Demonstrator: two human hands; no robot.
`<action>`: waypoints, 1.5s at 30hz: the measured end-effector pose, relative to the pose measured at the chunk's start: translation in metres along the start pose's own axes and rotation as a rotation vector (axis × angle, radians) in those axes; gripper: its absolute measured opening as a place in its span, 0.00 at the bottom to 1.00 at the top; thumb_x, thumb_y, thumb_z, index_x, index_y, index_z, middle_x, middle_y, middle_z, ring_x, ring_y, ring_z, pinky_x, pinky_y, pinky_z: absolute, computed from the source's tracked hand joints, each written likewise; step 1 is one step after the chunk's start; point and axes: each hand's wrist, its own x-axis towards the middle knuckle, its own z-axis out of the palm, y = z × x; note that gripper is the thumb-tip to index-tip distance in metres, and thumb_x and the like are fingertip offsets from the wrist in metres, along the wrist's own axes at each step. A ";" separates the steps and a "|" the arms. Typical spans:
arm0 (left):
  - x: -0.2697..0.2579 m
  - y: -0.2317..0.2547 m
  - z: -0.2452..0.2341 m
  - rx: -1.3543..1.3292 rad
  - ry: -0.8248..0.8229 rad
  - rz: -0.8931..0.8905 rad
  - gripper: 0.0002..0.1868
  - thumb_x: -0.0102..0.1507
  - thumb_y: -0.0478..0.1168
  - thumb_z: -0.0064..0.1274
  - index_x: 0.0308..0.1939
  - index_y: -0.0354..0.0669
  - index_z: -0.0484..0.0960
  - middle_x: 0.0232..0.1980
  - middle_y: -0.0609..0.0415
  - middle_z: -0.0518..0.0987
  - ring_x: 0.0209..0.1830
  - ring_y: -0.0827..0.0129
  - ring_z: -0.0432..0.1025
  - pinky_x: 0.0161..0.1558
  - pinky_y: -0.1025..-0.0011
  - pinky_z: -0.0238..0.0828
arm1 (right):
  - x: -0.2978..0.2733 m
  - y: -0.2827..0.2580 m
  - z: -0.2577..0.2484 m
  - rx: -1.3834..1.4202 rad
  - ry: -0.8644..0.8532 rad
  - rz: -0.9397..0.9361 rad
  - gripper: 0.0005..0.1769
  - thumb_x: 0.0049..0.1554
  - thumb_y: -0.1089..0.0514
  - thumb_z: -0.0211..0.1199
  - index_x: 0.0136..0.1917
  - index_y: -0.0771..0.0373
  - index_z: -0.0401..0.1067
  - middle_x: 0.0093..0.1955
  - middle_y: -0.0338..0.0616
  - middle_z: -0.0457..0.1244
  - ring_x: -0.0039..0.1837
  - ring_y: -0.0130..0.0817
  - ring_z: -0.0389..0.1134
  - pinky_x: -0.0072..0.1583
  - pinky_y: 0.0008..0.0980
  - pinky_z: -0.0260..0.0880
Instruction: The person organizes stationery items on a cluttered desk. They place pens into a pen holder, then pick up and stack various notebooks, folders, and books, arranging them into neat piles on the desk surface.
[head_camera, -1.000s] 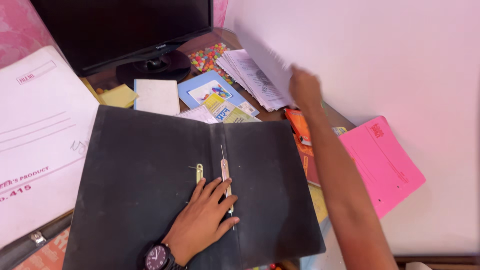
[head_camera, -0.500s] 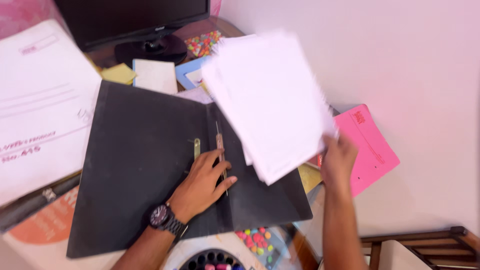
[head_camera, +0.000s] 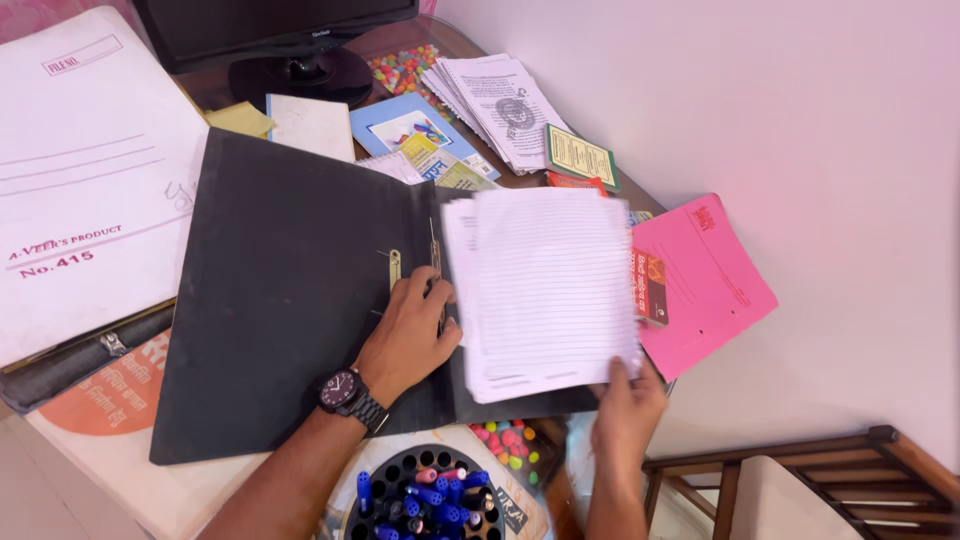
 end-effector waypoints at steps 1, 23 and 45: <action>-0.001 -0.001 0.000 -0.001 0.002 0.002 0.15 0.57 0.36 0.56 0.47 0.36 0.77 0.58 0.42 0.70 0.57 0.47 0.67 0.56 0.55 0.70 | -0.005 0.003 0.002 -0.001 -0.037 0.017 0.15 0.63 0.68 0.53 0.61 0.79 0.69 0.54 0.56 0.68 0.51 0.39 0.73 0.53 0.39 0.80; -0.002 0.003 -0.001 0.028 0.002 -0.002 0.15 0.58 0.37 0.58 0.47 0.40 0.77 0.59 0.43 0.70 0.59 0.46 0.67 0.57 0.56 0.69 | 0.133 -0.019 0.048 -0.727 -0.595 0.048 0.33 0.55 0.54 0.69 0.71 0.66 0.67 0.52 0.52 0.71 0.47 0.32 0.71 0.45 0.30 0.70; 0.000 0.005 -0.002 0.015 -0.005 -0.022 0.11 0.60 0.39 0.57 0.45 0.39 0.78 0.57 0.44 0.71 0.58 0.48 0.68 0.54 0.56 0.70 | 0.136 -0.003 0.053 -0.424 -0.797 0.297 0.32 0.54 0.65 0.67 0.70 0.73 0.63 0.62 0.56 0.68 0.61 0.36 0.71 0.61 0.33 0.71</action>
